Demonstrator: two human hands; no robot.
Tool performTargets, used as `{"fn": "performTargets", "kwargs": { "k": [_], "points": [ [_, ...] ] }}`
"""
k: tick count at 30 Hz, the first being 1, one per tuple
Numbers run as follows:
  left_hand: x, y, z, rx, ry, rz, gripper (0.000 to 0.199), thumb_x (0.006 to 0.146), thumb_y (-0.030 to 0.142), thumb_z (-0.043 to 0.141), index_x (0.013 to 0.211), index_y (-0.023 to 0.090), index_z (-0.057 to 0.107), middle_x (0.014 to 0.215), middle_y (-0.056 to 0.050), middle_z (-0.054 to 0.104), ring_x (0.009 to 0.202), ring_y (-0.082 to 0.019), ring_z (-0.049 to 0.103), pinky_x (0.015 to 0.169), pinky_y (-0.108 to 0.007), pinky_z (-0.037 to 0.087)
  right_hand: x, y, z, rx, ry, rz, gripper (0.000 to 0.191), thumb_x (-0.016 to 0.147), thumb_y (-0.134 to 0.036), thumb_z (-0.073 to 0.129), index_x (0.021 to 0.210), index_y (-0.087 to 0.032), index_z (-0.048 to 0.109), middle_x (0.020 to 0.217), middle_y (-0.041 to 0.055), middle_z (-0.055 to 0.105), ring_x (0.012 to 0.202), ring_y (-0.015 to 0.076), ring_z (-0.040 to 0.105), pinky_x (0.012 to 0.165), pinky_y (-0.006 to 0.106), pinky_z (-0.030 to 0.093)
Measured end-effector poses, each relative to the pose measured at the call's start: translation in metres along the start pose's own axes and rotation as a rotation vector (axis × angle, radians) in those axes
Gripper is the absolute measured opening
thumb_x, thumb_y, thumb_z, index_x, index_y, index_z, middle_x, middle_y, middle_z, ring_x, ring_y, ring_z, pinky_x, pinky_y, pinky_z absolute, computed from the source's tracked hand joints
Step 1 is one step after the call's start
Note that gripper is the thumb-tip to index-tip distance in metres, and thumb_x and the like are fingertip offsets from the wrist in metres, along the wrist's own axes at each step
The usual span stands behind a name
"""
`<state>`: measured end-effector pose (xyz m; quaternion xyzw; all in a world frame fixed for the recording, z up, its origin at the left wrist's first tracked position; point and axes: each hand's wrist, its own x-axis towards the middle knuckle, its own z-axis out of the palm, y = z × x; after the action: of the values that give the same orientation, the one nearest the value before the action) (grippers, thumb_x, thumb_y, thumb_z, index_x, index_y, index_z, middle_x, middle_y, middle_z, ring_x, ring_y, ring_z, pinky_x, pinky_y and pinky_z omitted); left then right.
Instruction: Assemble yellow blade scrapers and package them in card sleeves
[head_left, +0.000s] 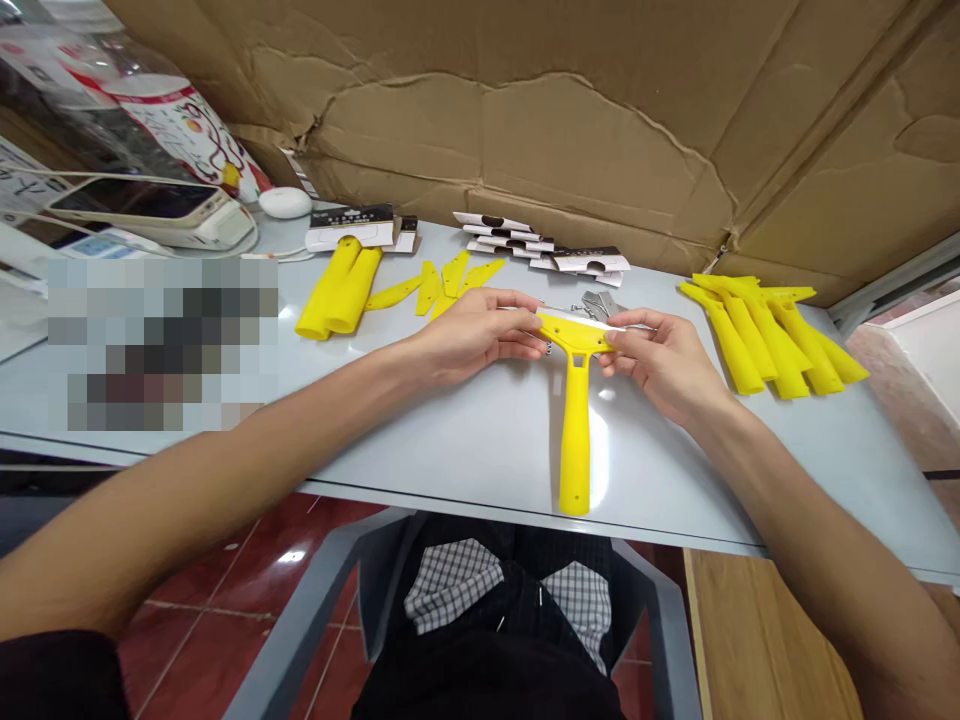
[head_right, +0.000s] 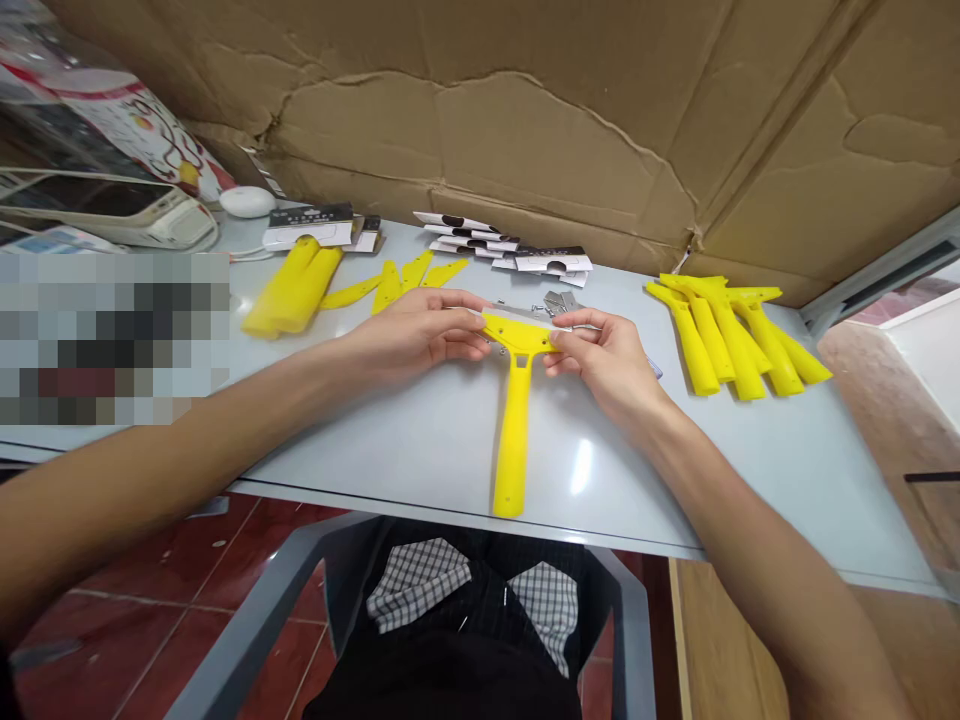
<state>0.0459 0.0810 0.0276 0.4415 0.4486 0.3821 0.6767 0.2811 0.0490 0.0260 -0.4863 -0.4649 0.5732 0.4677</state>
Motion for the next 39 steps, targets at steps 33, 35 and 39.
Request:
{"fn": "performTargets", "kwargs": {
  "k": [33, 35, 39],
  "points": [
    [0.005, -0.012, -0.015, 1.252, 0.005, 0.654, 0.025, 0.084, 0.012, 0.06, 0.104, 0.018, 0.075, 0.085, -0.003, 0.077, 0.075, -0.018, 0.068, 0.071, -0.03, 0.046, 0.004, -0.005, -0.008, -0.044, 0.048, -0.021, 0.026, 0.074, -0.018, 0.083, 0.095, -0.016, 0.068, 0.073, 0.0056, 0.073, 0.066, 0.0194, 0.075, 0.062, 0.03, 0.062],
    [0.006, -0.011, -0.017, 1.246, 0.023, 0.675, 0.027, 0.084, 0.012, 0.061, 0.107, 0.017, 0.073, 0.085, -0.002, 0.078, 0.074, -0.018, 0.067, 0.071, -0.03, 0.047, 0.004, -0.005, -0.008, -0.037, 0.049, -0.021, 0.027, 0.073, -0.017, 0.084, 0.095, -0.015, 0.068, 0.072, 0.0059, 0.073, 0.065, 0.019, 0.074, 0.061, 0.03, 0.062],
    [0.004, -0.004, -0.019, 1.14, 0.128, 0.8, 0.024, 0.081, 0.014, 0.065, 0.103, 0.019, 0.072, 0.084, -0.001, 0.078, 0.072, -0.016, 0.066, 0.072, -0.03, 0.05, 0.004, -0.004, -0.007, -0.035, 0.048, -0.017, 0.026, 0.073, -0.017, 0.085, 0.093, -0.016, 0.069, 0.072, 0.0056, 0.072, 0.065, 0.0195, 0.074, 0.062, 0.031, 0.062]
  ]
}}
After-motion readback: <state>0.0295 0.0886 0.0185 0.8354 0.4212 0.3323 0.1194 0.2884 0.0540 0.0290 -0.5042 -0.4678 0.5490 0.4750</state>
